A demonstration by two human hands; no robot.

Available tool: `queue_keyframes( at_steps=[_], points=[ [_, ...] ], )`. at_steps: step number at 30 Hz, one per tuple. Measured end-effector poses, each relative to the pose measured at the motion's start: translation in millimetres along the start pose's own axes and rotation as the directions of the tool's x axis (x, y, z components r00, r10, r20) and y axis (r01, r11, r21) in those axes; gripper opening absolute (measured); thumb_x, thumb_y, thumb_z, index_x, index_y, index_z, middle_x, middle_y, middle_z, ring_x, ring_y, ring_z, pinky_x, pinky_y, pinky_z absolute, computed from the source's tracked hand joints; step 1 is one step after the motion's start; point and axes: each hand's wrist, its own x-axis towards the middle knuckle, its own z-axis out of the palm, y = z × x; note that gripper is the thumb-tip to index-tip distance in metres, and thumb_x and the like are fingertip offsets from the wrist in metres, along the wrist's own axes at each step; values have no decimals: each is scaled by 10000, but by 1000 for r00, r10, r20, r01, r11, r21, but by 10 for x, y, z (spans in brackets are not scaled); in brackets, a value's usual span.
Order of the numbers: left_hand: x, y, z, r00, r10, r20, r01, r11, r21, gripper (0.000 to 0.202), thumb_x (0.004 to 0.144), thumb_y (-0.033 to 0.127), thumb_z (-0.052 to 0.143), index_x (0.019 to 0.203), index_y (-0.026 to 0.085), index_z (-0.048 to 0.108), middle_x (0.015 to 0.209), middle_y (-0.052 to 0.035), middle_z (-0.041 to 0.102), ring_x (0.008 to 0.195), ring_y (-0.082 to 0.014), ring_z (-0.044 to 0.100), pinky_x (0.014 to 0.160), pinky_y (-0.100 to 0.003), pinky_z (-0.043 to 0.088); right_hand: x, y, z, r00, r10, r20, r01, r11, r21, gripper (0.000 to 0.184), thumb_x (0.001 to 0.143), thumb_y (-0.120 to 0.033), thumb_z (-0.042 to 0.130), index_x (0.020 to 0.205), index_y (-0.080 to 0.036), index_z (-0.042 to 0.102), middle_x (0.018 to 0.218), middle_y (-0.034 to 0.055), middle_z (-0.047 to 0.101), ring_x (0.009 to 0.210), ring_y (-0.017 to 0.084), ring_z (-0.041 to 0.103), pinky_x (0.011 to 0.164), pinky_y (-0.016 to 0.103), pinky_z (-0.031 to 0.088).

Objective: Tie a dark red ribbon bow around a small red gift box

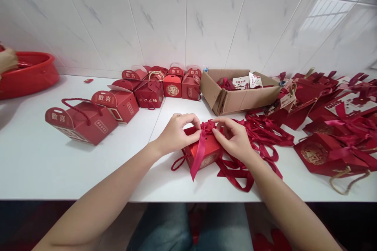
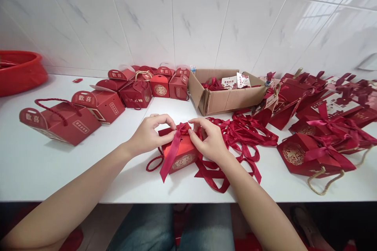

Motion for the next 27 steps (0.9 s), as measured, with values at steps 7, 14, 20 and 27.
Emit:
queue_keyframes(
  at_steps=[7,14,20,27],
  points=[
    [-23,-17,10,996,16,88,7,968,-252,112,769,133,525,865,185,549,799,11,588,753,-106,568,727,-222,484,20,15,-42,940,289,182,-330,905,267,367,852,-459,552,1058,-162,615,421,-101,280,372,66,227,392,209,179],
    [-22,-23,50,995,2,99,28,953,-301,92,757,117,504,814,176,546,796,5,584,759,-111,561,745,-240,474,27,69,-7,987,69,-147,-46,987,154,179,831,-300,612,975,-201,651,839,32,619,659,128,534,598,262,439],
    [-37,-52,65,993,-15,115,53,942,-331,77,744,114,517,780,181,527,796,8,579,730,-107,557,734,-241,479,7,162,40,996,58,72,-79,939,336,298,874,-292,562,1171,-284,586,1312,51,523,1154,208,521,905,343,461],
    [-34,-47,111,993,43,107,-13,962,-273,65,752,128,529,776,188,529,758,11,578,762,-125,546,748,-258,465,-59,211,126,973,18,231,-103,926,364,336,861,-312,592,1195,-276,573,1219,56,558,1185,240,484,1057,415,338]
  ],
)
